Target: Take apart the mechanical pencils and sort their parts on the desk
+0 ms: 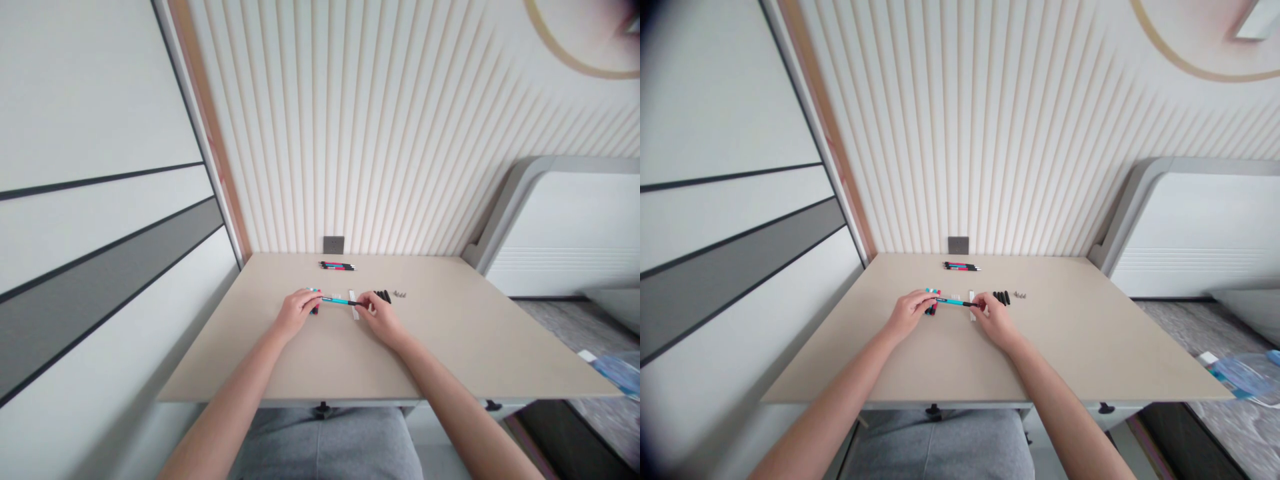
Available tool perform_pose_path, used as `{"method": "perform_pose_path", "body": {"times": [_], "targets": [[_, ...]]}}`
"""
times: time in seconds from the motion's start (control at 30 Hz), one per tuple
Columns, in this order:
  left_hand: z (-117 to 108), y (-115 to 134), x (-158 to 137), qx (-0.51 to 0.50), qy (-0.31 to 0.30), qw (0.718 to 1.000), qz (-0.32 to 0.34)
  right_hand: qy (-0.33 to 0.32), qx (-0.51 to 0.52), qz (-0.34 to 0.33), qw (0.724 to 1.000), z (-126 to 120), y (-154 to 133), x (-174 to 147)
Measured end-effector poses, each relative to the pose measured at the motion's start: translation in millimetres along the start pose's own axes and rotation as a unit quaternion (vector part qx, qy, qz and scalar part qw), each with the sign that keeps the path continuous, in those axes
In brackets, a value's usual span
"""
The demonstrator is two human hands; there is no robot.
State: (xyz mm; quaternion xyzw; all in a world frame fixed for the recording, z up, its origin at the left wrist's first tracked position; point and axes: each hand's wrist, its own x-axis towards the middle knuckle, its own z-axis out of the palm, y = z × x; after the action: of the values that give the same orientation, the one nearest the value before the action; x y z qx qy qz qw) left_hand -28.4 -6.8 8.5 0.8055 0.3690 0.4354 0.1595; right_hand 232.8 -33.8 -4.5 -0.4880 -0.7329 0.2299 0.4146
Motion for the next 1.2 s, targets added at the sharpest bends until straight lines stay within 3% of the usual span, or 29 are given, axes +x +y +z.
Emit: {"method": "perform_pose_path", "body": {"times": [0.07,0.2,0.33,0.5,0.63,0.87,1.2], "targets": [[-0.1,0.4,-0.1,-0.002,-0.004,1.0,0.001,0.009,0.005,0.002,1.0,0.7,-0.2,-0.5],[1.1,-0.4,-0.7,-0.011,-0.012,1.0,0.0,-0.055,0.0,0.0,0.998,1.2,-0.6,-1.3],[3.3,-2.1,-1.7,-0.015,-0.024,1.0,-0.009,-0.049,0.01,-0.003,0.999,0.6,-1.8,-2.5],[4.0,-1.7,-2.3,-0.01,-0.038,0.999,-0.01,-0.098,0.001,-0.022,0.995,0.5,-3.5,-2.9],[3.7,-0.3,-1.8,-0.015,-0.041,0.999,-0.015,-0.062,-0.001,-0.024,0.998,2.3,-2.1,-2.6],[2.5,3.5,0.0,-0.016,-0.041,0.999,-0.023,-0.059,-0.038,-0.061,0.996,0.0,-4.0,-0.5],[0.0,5.2,0.6,0.019,0.032,0.998,-0.052,-0.016,-0.055,-0.02,0.998,-3.1,-7.1,-1.2]]}}
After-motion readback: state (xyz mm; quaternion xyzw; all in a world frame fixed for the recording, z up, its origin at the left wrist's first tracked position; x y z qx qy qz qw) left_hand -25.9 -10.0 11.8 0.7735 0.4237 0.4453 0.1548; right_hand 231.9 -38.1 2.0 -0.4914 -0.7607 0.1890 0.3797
